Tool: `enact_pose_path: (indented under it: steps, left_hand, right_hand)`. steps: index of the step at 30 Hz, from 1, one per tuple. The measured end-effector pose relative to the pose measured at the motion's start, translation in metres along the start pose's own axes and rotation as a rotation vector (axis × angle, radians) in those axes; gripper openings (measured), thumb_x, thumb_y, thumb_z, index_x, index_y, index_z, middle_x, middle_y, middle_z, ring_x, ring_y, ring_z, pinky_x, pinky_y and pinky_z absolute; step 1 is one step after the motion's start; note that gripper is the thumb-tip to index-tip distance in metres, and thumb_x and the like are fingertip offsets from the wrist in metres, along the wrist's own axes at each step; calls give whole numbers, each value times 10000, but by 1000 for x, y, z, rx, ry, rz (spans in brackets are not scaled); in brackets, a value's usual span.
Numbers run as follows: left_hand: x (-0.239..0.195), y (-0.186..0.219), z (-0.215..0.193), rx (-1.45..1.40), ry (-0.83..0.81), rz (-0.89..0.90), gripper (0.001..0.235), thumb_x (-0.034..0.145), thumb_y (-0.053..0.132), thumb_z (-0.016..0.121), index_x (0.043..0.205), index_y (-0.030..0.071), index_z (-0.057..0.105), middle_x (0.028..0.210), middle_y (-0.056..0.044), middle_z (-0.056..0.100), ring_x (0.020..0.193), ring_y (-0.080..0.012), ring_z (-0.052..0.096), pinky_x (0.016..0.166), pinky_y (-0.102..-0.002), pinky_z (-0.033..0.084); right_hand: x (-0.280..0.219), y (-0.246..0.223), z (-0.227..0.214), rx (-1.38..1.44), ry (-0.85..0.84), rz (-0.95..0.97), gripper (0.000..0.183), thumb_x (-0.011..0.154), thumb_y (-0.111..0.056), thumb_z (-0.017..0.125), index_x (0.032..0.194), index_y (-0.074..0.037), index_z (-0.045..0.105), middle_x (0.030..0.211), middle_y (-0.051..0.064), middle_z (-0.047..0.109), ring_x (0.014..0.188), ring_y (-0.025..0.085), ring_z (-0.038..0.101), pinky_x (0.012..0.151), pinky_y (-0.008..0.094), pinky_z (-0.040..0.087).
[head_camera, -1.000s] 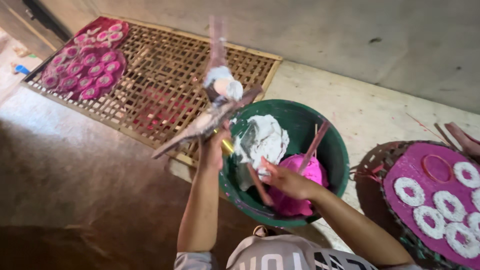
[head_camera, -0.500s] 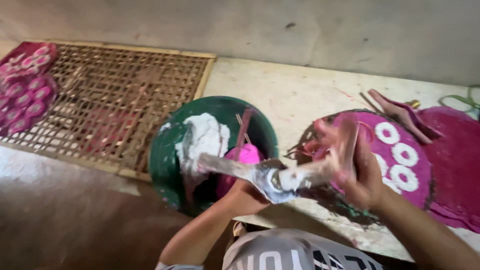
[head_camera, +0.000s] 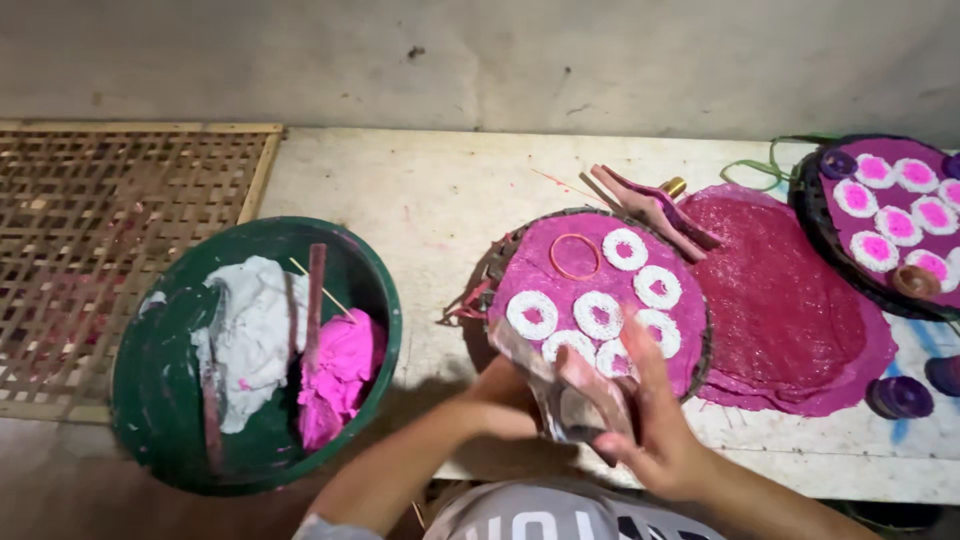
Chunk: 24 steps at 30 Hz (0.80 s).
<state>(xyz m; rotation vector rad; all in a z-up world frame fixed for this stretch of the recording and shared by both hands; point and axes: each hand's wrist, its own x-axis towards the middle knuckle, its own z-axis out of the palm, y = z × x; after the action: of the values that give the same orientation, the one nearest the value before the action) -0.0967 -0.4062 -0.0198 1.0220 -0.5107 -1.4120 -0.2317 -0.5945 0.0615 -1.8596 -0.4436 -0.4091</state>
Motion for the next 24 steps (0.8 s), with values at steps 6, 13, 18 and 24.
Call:
enact_pose_path:
  steps: [6,13,18,24]
  left_hand:
    - [65,27,-42,1391,-18,177,471,879,140,753,1340,122,660,1403,-93,663,1316,-205,595,1183,-330,455]
    - [122,47,-209,798,1000,141,815,929,558,730,1452,0,449,1425,-242,511,1304,-353,514,1049,-454,441]
    - [148,19,-243,441,943,-15,585,971,529,553,1312,66,657,1139,-155,737,1013,-309,683,863,-450,554]
    - [140,10,-241,622,1074,49,447,988,394,567,1342,139,665,1125,-99,738,947,-192,649,873,-367,511]
  right_hand:
    - [-75,77,-92,534,-517,985,1025,698,-540,826,1502,-47,425,1331,143,646,744,163,454,539,297,324]
    - [-192,130,-95,351,378,985,685,800,-251,745,1394,16,532,972,78,614,518,96,356,408,275,245]
    - [-201,148,-67,412,845,795,718,808,-156,649,1483,-115,408,937,-32,625,586,28,480,401,239,291]
    - [-173,161,-45,586,896,709,833,890,-112,686,1590,-258,258,727,-35,476,477,85,422,378,278,340]
